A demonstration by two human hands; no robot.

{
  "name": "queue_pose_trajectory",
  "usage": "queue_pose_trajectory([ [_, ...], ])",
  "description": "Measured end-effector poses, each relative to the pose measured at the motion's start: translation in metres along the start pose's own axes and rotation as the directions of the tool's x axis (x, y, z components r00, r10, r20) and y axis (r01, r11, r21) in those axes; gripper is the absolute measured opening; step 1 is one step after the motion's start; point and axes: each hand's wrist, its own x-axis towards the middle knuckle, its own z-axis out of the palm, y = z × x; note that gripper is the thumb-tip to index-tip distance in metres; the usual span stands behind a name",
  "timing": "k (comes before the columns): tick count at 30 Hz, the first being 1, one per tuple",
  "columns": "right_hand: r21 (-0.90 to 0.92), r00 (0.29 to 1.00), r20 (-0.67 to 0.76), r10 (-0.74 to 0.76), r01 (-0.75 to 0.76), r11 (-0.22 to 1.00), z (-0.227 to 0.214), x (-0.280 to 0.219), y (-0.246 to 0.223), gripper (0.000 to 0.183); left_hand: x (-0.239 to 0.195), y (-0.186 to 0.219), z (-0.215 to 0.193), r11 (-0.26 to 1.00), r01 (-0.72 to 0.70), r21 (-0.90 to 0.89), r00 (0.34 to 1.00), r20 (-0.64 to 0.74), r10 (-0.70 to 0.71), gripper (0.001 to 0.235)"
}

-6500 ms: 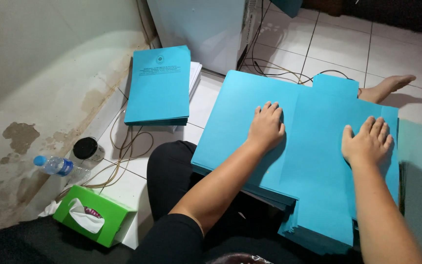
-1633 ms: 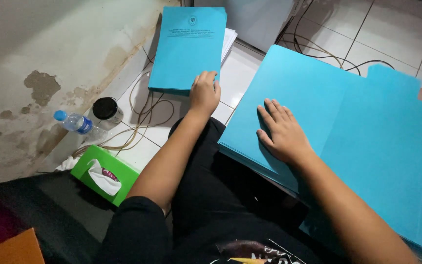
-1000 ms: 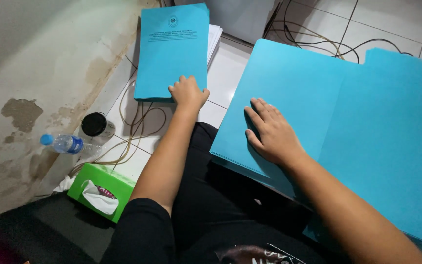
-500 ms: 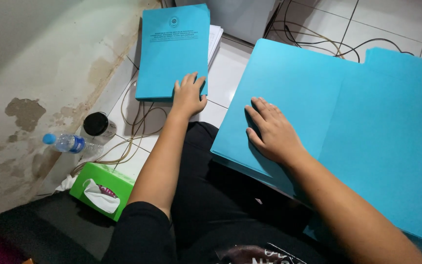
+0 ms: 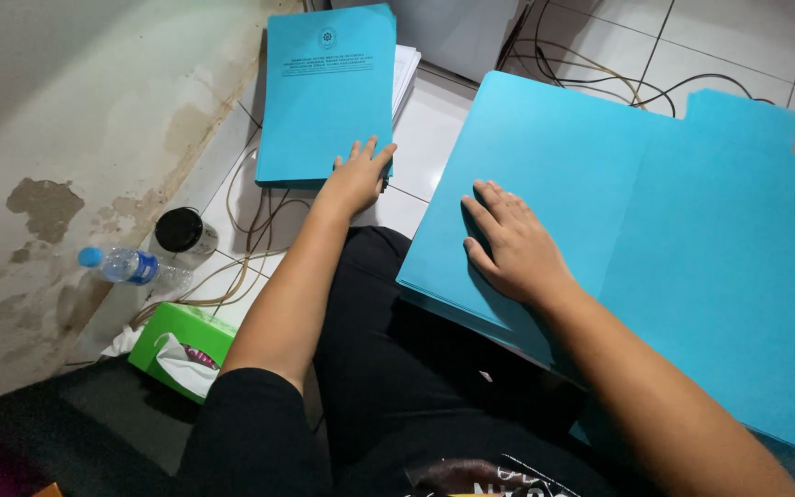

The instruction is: The person sits on the floor and folds light blue paper sheets by hand. They repeatedly pick up a sheet, fold it in half, and press down on the crease to flatten it before placing it on a growing stack.

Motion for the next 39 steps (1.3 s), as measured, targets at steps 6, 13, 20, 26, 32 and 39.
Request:
queue_pose_trajectory([
  [6, -0.005, 1.0, -0.009, -0.013, 0.013, 1.0, 0.0, 0.0, 0.001, 0.058, -0.004, 0.003, 0.006, 0.986, -0.038, 0.162, 0.996, 0.087, 0.024, 0.053],
  [13, -0.008, 0.999, -0.044, -0.023, 0.023, 1.0, 0.004, -0.002, 0.003, 0.057, -0.028, 0.007, -0.033, 0.993, -0.093, 0.073, 0.992, 0.095, 0.086, 0.066],
  [20, -0.023, 0.998, -0.051, -0.025, 0.024, 0.999, 0.006, -0.003, 0.004, 0.057, -0.014, -0.03, -0.005, 0.993, -0.083, 0.084, 0.989, -0.112, 0.093, 0.035],
  [26, -0.024, 0.998, -0.047, -0.03, 0.029, 0.999, 0.007, -0.002, 0.006, 0.058, -0.035, -0.018, -0.01, 0.964, -0.153, 0.217, 0.94, -0.268, 0.21, 0.046],
  [32, 0.014, 0.998, -0.055, -0.028, 0.029, 0.999, 0.005, -0.002, 0.007, 0.056, -0.019, -0.036, 0.011, 0.982, -0.127, 0.141, 0.894, -0.412, 0.175, 0.024],
  [39, 0.581, 0.993, 0.029, 0.114, -0.109, 0.807, 0.009, 0.005, 0.028, 0.053, -0.055, 0.067, -0.106, 0.965, -0.218, 0.145, 0.328, -0.92, 0.212, 0.022],
])
